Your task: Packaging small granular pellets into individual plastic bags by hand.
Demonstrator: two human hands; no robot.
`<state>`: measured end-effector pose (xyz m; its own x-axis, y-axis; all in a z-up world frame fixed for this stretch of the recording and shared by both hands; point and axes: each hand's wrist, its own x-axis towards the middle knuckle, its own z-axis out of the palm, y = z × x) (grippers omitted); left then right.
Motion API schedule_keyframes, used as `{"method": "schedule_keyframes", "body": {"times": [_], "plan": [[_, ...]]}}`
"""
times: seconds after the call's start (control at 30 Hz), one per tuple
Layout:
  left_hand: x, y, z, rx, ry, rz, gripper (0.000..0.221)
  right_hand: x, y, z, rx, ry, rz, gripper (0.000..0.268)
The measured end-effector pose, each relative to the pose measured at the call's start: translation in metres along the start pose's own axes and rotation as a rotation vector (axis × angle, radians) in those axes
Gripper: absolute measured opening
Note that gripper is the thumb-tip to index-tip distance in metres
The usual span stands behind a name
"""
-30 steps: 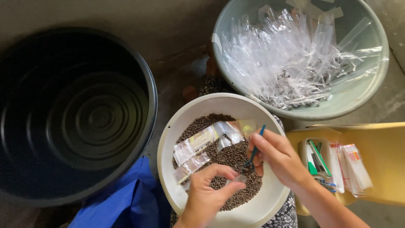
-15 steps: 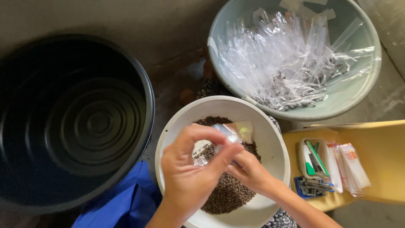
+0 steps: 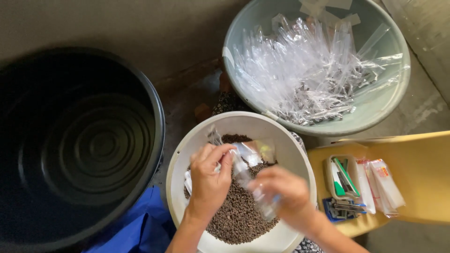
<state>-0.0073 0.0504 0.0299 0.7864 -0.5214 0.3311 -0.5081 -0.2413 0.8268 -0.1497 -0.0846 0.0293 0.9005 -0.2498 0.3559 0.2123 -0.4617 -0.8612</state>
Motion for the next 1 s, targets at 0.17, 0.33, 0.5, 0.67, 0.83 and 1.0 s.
{"method": "schedule_keyframes", "body": {"times": [0.17,0.33,0.5,0.67,0.83,1.0], "plan": [[-0.011,0.013,0.007,-0.172,-0.155,-0.067,0.024,0.001,-0.019,0.003,0.044,-0.132,0.028,0.034],[-0.014,0.039,0.010,-0.141,-0.184,0.205,0.027,0.006,0.017,0.008,0.310,0.172,0.582,0.017],[-0.026,0.021,0.020,0.135,0.028,0.284,0.025,0.008,0.026,0.013,0.613,0.224,0.519,0.016],[-0.014,0.019,0.002,-0.129,-0.169,0.056,0.022,-0.002,0.029,0.004,0.399,-0.016,0.470,0.010],[-0.016,0.022,-0.005,-0.594,-0.380,-0.294,0.016,-0.004,0.024,-0.019,0.937,0.069,0.562,0.012],[-0.007,0.013,0.007,-0.309,-0.478,-0.163,0.024,0.006,0.034,-0.020,0.523,0.024,0.468,0.022]]}}
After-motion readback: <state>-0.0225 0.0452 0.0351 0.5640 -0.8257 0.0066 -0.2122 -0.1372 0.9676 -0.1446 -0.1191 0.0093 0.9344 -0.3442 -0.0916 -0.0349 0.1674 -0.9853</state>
